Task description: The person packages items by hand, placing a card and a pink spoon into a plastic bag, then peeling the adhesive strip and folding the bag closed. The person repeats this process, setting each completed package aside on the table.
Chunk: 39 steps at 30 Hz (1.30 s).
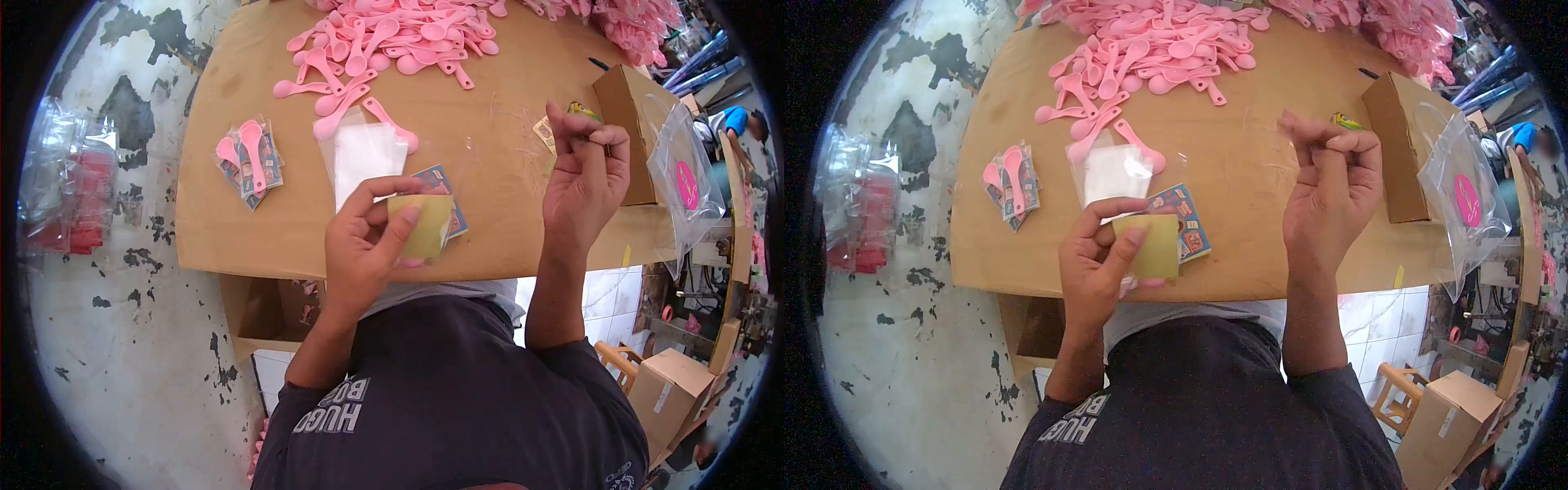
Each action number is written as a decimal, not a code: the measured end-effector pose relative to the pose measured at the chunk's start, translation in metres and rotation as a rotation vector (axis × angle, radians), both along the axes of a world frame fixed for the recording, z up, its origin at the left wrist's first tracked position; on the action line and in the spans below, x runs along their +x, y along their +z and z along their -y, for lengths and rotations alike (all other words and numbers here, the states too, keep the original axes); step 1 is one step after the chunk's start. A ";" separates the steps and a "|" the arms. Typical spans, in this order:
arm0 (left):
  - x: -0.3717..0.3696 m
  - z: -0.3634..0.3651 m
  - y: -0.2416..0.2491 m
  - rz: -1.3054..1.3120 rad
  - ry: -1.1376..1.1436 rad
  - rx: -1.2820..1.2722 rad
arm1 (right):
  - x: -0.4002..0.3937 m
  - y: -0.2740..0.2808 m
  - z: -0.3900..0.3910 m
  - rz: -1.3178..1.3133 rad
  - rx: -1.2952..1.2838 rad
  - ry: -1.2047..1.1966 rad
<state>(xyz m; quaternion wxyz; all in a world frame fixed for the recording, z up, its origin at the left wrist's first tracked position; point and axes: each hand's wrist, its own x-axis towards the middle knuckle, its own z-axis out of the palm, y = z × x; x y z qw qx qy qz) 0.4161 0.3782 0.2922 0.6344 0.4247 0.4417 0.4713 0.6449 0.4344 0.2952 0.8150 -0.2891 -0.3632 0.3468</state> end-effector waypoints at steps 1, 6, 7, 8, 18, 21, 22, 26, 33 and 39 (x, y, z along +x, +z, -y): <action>0.000 -0.002 -0.001 -0.002 -0.003 0.001 | 0.006 -0.005 0.002 -0.002 0.001 -0.003; 0.008 -0.005 -0.007 0.046 0.071 0.174 | -0.007 -0.012 0.031 0.441 -0.265 0.405; 0.008 -0.006 -0.010 0.046 0.067 0.172 | -0.016 -0.009 0.036 0.530 -0.294 0.454; 0.008 -0.007 -0.013 0.027 0.074 0.213 | -0.023 -0.007 0.038 0.619 -0.322 0.503; -0.010 -0.005 -0.012 0.035 0.050 0.233 | -0.032 -0.013 0.033 0.486 -0.323 0.614; -0.019 -0.004 -0.019 0.070 0.042 0.335 | -0.030 -0.011 0.030 0.450 -0.239 0.680; -0.022 -0.003 -0.022 0.071 0.048 0.335 | -0.030 -0.011 0.029 0.466 -0.222 0.693; -0.030 -0.005 -0.023 0.085 0.014 0.404 | -0.026 -0.008 0.024 0.608 -0.123 0.712; -0.021 -0.004 -0.019 0.066 0.103 0.317 | -0.041 -0.007 0.031 0.620 -0.251 0.674; -0.029 -0.006 -0.021 -0.186 -0.140 0.374 | -0.051 -0.010 0.034 0.287 -0.147 0.582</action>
